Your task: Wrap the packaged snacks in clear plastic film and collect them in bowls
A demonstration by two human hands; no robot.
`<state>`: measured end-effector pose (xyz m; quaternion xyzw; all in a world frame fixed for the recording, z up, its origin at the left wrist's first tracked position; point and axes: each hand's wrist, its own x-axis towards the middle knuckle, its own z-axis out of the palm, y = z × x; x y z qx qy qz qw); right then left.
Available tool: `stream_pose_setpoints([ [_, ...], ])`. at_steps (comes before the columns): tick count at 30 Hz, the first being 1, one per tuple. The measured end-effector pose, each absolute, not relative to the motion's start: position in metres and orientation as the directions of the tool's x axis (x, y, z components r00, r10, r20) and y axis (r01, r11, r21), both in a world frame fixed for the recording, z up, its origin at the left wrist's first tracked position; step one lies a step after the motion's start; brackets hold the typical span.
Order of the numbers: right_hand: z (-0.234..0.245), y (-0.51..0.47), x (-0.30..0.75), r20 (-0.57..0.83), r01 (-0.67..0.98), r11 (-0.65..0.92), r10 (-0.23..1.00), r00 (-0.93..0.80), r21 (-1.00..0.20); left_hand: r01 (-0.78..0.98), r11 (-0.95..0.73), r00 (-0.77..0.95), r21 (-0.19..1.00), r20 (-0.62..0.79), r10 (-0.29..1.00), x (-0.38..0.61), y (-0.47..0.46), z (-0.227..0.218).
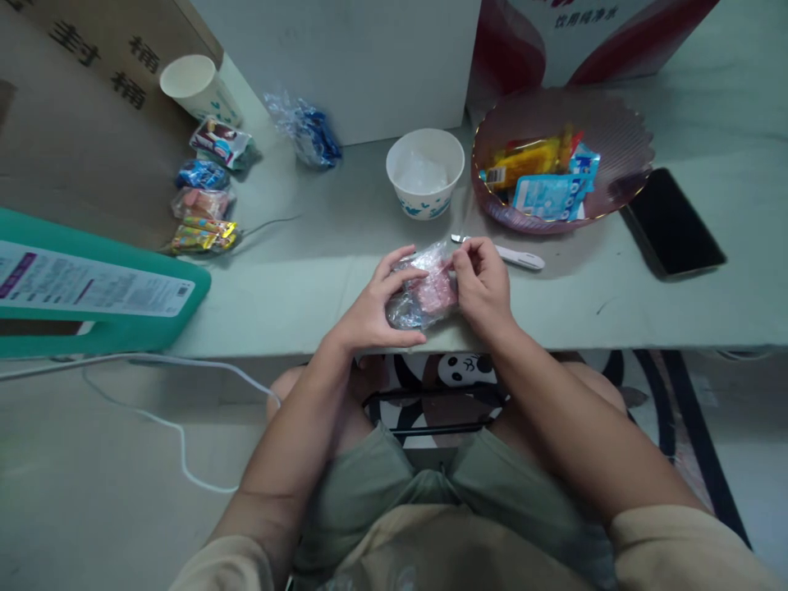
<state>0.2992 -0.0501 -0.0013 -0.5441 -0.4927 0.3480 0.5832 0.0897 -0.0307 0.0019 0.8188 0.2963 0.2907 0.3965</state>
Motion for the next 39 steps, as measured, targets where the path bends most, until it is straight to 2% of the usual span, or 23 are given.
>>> stream_pose_setpoints([
  [2,-0.003,-0.049,0.299,0.222,0.106,0.198,0.924,0.313,-0.974,0.281,-0.533,0.605,0.798,0.283,0.744,0.089,-0.031,0.000],
  [4,-0.004,-0.049,0.300,0.245,0.101,0.224,0.912,0.330,-0.969,0.343,-0.525,0.462,0.779,0.347,0.816,0.090,-0.032,-0.001],
  [6,-0.004,-0.050,0.300,0.267,0.126,0.238,0.907,0.327,-0.963,0.416,-0.438,0.290,0.797,0.340,0.894,0.092,-0.036,0.001],
  [9,-0.003,-0.052,0.302,0.287,0.208,0.229,0.906,0.312,-0.951,0.445,-0.133,0.092,0.886,0.103,0.990,0.097,-0.047,0.012],
  [11,-0.001,-0.053,0.303,0.307,0.270,0.224,0.896,0.321,-0.936,0.428,0.056,-0.020,0.902,-0.052,0.998,0.100,-0.056,0.021],
  [13,0.001,-0.054,0.304,0.325,0.309,0.224,0.887,0.328,-0.924,0.421,0.146,-0.081,0.895,-0.123,0.989,0.102,-0.064,0.028],
  [16,0.004,-0.056,0.304,0.291,0.286,0.206,0.909,0.298,-0.936,0.422,0.098,0.040,0.901,-0.126,0.991,0.104,-0.072,0.035],
  [19,0.007,-0.057,0.304,0.282,0.278,0.213,0.930,0.238,-0.937,0.387,-0.055,0.158,0.920,-0.007,0.987,0.107,-0.073,0.035],
  [23,0.010,-0.060,0.305,0.339,0.374,0.287,0.937,0.082,-0.882,0.327,-0.208,0.154,0.922,0.165,0.974,0.108,-0.069,0.027],
  [27,0.011,-0.067,0.303,0.353,0.442,0.349,0.932,-0.077,-0.826,0.260,-0.242,0.164,0.935,0.205,0.965,0.112,-0.064,0.019],
  [30,0.010,-0.071,0.302,0.362,0.464,0.382,0.922,-0.136,-0.799,0.290,-0.359,0.145,0.887,0.330,0.933,0.119,-0.058,0.015],
  [33,0.009,-0.072,0.302,0.334,0.429,0.344,0.937,-0.100,-0.836,0.409,-0.471,0.154,0.781,0.450,0.880,0.122,-0.051,0.012],
  [35,0.008,-0.071,0.303,0.286,0.379,0.285,0.957,-0.056,-0.880,0.508,-0.406,0.055,0.760,0.442,0.896,0.118,-0.046,0.011],
  [37,0.007,-0.070,0.303,0.230,0.336,0.225,0.973,-0.025,-0.914,0.542,-0.279,-0.050,0.793,0.362,0.931,0.111,-0.042,0.008],
  [39,0.006,-0.069,0.301,0.192,0.311,0.186,0.981,-0.009,-0.932,0.512,-0.206,0.005,0.834,0.237,0.972,0.105,-0.038,0.005],
])
